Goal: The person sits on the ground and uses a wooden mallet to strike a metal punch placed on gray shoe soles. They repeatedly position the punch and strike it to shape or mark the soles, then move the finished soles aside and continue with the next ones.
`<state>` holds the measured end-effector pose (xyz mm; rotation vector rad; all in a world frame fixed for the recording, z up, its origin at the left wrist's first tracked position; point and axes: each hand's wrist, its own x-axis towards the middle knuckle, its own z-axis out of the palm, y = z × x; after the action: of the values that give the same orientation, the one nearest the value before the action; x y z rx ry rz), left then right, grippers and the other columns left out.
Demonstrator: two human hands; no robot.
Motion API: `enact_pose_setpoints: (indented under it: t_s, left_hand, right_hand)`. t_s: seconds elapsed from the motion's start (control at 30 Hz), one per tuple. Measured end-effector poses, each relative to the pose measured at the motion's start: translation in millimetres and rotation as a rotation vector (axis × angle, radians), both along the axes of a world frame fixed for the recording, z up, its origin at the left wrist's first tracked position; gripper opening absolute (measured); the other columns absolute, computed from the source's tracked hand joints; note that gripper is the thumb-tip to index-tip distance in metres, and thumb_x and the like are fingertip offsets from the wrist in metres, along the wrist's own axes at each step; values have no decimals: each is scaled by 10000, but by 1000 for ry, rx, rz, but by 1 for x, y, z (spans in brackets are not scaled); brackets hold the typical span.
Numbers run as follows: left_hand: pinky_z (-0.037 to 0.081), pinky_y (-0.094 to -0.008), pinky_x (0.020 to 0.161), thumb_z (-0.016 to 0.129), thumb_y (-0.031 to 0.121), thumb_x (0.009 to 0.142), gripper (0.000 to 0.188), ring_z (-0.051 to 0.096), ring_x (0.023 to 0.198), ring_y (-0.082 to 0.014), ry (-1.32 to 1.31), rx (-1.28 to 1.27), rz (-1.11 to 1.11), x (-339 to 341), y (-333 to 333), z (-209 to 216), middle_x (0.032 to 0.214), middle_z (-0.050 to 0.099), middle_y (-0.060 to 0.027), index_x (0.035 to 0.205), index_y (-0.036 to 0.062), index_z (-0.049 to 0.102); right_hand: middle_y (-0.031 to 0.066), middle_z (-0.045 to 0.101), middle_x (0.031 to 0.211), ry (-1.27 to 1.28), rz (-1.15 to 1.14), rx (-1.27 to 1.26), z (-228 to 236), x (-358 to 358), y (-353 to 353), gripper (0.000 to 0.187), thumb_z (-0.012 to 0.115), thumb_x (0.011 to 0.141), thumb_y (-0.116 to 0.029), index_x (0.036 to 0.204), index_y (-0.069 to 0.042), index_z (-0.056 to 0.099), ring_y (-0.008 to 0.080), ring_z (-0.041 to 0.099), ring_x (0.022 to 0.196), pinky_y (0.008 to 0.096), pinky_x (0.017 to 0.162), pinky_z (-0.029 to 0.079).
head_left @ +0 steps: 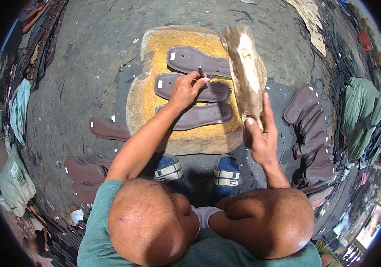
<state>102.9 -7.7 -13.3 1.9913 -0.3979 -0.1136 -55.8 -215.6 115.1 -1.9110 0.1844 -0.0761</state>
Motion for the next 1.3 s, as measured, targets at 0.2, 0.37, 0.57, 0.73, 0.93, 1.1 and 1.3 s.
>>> enact_pose_setpoints:
  t_s: [0.2, 0.37, 0.57, 0.73, 0.93, 1.1, 1.3]
  left_hand:
    - [556, -377, 745, 745, 230, 889, 244, 700, 841, -342, -314, 78, -25, -9, 3, 0, 963, 733, -145, 1010, 20, 715]
    - [569, -420, 803, 741, 220, 888, 275, 710, 939, -350, -310, 181, -100, -12, -15, -2, 1044, 734, -164, 1057, 5, 705]
    - [577, -389, 795, 703, 217, 930, 223, 713, 878, -330, -156, 229, -10, -10, 5, 4, 1010, 736, -146, 1030, 20, 676]
    - [578, -273, 755, 656, 258, 998, 231, 674, 830, -104, 443, -717, 170, 5, 3, 2, 947, 709, -34, 1009, 28, 645]
    - [515, -321, 678, 682, 208, 965, 222, 658, 703, -167, 127, -122, -61, -28, 9, 4, 780, 705, -112, 970, -12, 660]
    - [521, -322, 716, 654, 181, 978, 188, 662, 739, -168, 108, -112, -68, -31, 8, 4, 831, 719, -109, 993, -6, 665]
    - [540, -340, 734, 693, 155, 943, 181, 700, 782, -232, -72, 13, -71, -35, 8, 8, 894, 727, -147, 996, -17, 676]
  right_hand:
    - [146, 551, 1265, -560, 34, 517, 64, 15, -14, 683, 760, 687, -166, 1292, -2, 489, 257, 579, 1097, 373, 963, 489]
    - [311, 622, 1275, 364, 155, -273, -27, 3, 6, 740, 593, 967, -266, 1580, -46, 240, 469, 610, 1182, 477, 986, 483]
    - [325, 660, 1148, 165, 25, -354, -56, -40, 3, 681, 547, 986, -263, 1592, -150, 257, 512, 653, 1012, 531, 882, 524]
    - [308, 639, 1227, 403, 86, -459, -46, -46, -9, 668, 541, 988, -315, 1589, -187, 280, 491, 631, 1102, 516, 939, 508]
    - [300, 565, 1371, 141, -22, -217, -30, -40, -2, 654, 566, 988, -212, 1576, -108, 298, 447, 575, 1246, 450, 1025, 480]
    - [273, 568, 1394, 29, -46, -81, -22, -24, -4, 673, 581, 973, -165, 1570, -45, 293, 332, 555, 1307, 387, 1069, 436]
    - [235, 527, 1446, -135, 18, -28, 20, -6, -3, 706, 597, 947, -127, 1565, 5, 281, 284, 515, 1329, 381, 1084, 422]
